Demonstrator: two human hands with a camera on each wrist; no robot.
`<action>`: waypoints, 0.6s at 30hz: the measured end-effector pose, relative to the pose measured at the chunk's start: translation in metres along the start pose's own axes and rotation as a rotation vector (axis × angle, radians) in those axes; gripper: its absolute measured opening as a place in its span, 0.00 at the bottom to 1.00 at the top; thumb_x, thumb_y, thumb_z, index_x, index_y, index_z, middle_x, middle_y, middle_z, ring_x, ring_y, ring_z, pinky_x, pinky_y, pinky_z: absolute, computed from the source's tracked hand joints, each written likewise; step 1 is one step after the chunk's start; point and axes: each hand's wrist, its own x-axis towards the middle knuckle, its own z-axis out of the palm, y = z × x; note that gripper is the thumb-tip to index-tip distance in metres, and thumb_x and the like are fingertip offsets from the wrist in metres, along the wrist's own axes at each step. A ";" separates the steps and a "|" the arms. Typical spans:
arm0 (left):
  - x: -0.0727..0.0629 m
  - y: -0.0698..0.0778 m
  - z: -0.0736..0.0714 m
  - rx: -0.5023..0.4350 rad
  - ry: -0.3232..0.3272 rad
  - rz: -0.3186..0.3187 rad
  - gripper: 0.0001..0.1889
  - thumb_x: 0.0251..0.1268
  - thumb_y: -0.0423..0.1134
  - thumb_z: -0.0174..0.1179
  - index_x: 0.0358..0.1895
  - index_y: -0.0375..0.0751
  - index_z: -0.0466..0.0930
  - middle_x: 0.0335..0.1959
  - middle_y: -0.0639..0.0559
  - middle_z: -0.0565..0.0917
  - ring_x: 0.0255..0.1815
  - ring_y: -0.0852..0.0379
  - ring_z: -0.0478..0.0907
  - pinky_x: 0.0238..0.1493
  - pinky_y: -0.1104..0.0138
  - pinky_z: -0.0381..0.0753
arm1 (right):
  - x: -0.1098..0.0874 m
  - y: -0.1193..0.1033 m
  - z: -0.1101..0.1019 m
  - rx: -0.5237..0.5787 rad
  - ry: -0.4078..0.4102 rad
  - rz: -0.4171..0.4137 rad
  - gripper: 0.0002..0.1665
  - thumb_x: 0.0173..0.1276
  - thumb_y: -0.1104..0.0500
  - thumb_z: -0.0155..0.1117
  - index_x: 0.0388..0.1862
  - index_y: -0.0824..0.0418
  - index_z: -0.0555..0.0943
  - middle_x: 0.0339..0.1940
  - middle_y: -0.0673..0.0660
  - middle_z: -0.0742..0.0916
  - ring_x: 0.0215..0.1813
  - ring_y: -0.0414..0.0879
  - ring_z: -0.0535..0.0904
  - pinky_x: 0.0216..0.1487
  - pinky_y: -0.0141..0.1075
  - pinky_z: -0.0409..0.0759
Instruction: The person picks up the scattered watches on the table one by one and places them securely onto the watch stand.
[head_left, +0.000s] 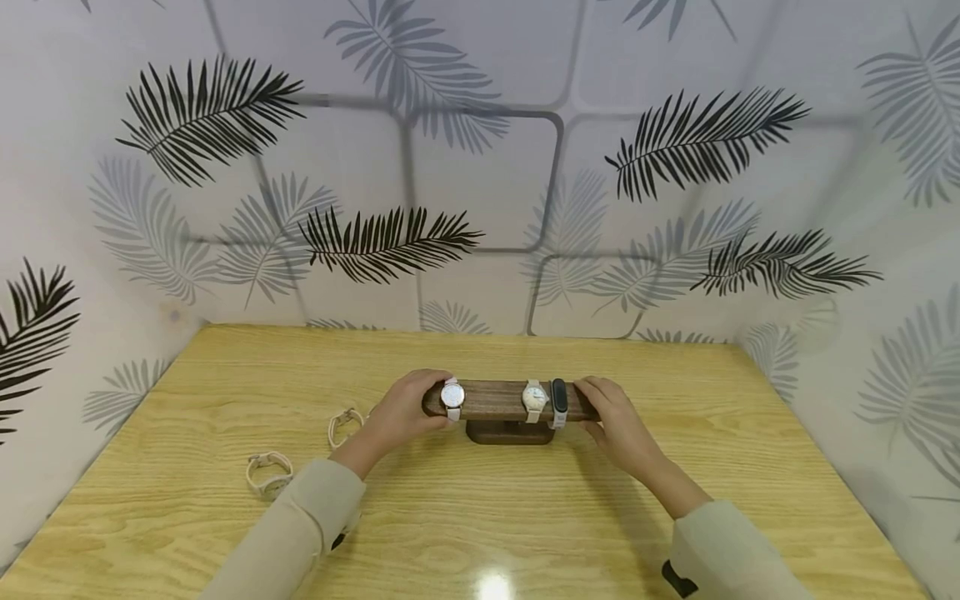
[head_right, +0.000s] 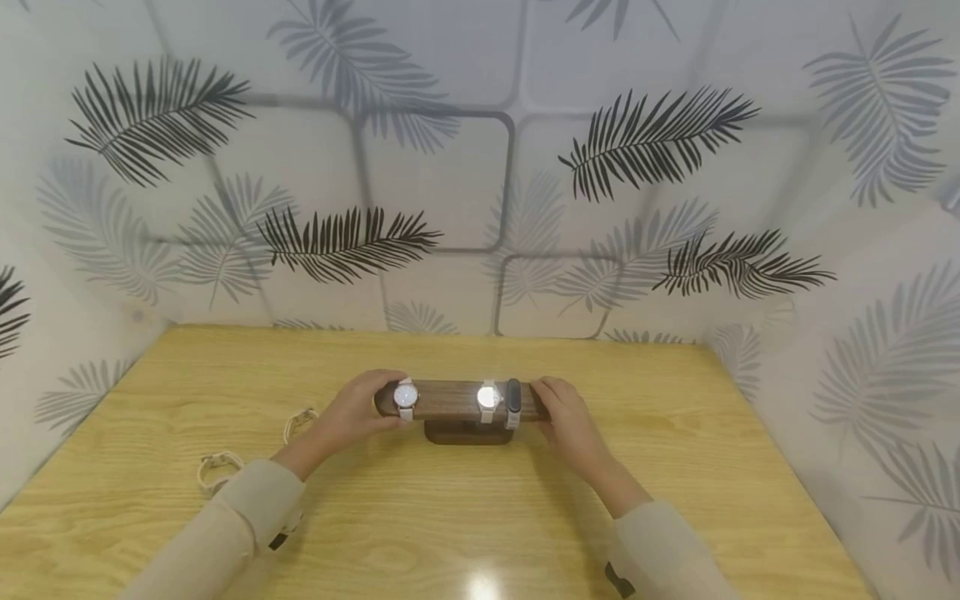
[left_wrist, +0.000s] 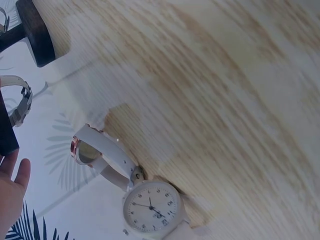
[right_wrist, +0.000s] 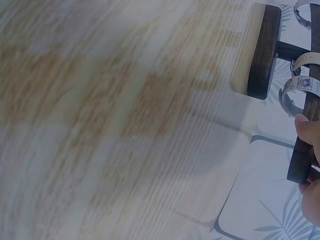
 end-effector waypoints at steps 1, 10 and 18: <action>0.001 0.001 0.001 -0.001 0.002 0.006 0.33 0.45 0.36 0.73 0.58 0.35 0.72 0.56 0.41 0.77 0.58 0.44 0.73 0.59 0.53 0.74 | 0.000 0.000 0.000 -0.003 -0.001 0.001 0.34 0.50 0.71 0.71 0.57 0.73 0.72 0.54 0.67 0.77 0.58 0.62 0.71 0.59 0.52 0.73; 0.008 0.008 0.008 0.048 -0.010 0.056 0.32 0.46 0.39 0.72 0.58 0.35 0.73 0.54 0.42 0.78 0.57 0.45 0.74 0.59 0.52 0.73 | 0.000 0.000 0.002 0.000 -0.010 0.007 0.33 0.50 0.70 0.71 0.57 0.73 0.72 0.54 0.67 0.77 0.58 0.62 0.71 0.59 0.52 0.73; 0.012 0.014 0.011 0.094 -0.005 0.049 0.31 0.46 0.42 0.73 0.56 0.39 0.74 0.51 0.45 0.80 0.56 0.46 0.74 0.60 0.50 0.69 | -0.001 -0.001 0.000 0.003 -0.018 0.024 0.33 0.51 0.71 0.70 0.58 0.72 0.71 0.55 0.67 0.77 0.59 0.62 0.71 0.59 0.52 0.72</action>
